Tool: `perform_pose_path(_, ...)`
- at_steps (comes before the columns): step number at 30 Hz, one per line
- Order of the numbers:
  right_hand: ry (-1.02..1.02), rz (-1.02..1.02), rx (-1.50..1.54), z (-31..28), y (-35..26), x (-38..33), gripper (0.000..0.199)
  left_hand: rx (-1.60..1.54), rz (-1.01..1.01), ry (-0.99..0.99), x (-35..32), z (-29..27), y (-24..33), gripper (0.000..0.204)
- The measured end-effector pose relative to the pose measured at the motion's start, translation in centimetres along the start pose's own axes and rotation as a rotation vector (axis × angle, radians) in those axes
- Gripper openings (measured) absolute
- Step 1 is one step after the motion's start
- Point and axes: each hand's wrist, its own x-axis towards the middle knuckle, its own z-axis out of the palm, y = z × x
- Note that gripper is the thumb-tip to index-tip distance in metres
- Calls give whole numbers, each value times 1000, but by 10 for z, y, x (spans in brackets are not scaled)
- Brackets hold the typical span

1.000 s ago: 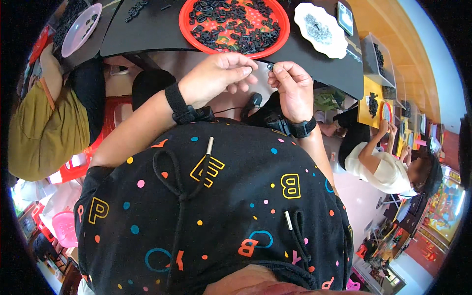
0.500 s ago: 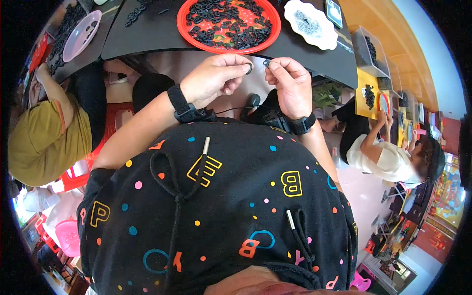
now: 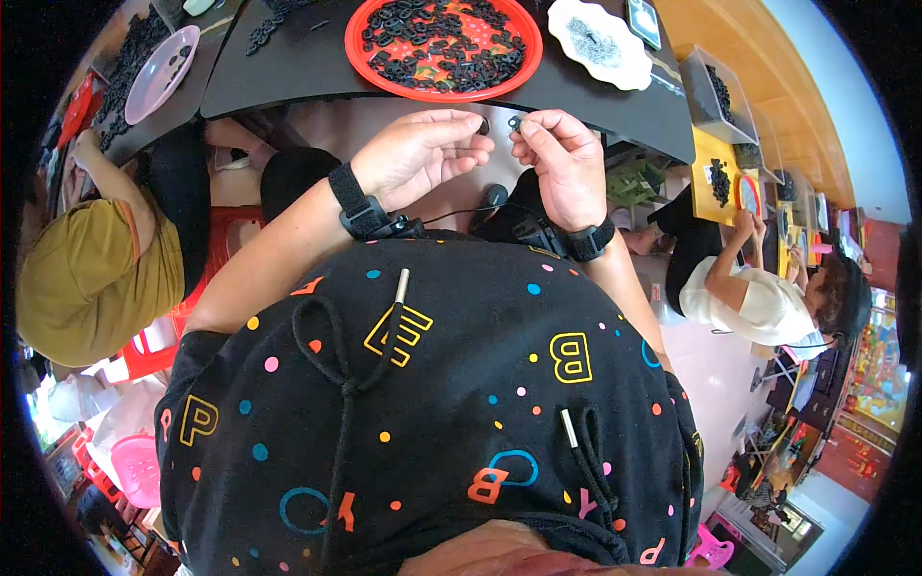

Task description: The person sits at a table and repeatedly picks up small black plastic components from a red tray. They use a small metal tool to manipulate or assemble the components, then place them back into the tray. The process is repetitive and involves handling the items one at a time.

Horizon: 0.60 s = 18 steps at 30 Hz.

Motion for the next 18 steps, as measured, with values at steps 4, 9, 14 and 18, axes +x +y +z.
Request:
perform_pose_path(4,15,-7,-8,-1,3,-1,10,27,-29,18,1,-1,-3,14)
perform_pose_path(9,27,-14,1,1,6,0,13,107,-16,16,4,-1,-6,14)
perform_pose_path(14,2,32,-22,0,7,0,15,113,-49,-14,4,-5,-7,13)
perform_pose_path(18,-15,30,-15,-1,9,0,14,116,-40,-5,4,-2,-7,16)
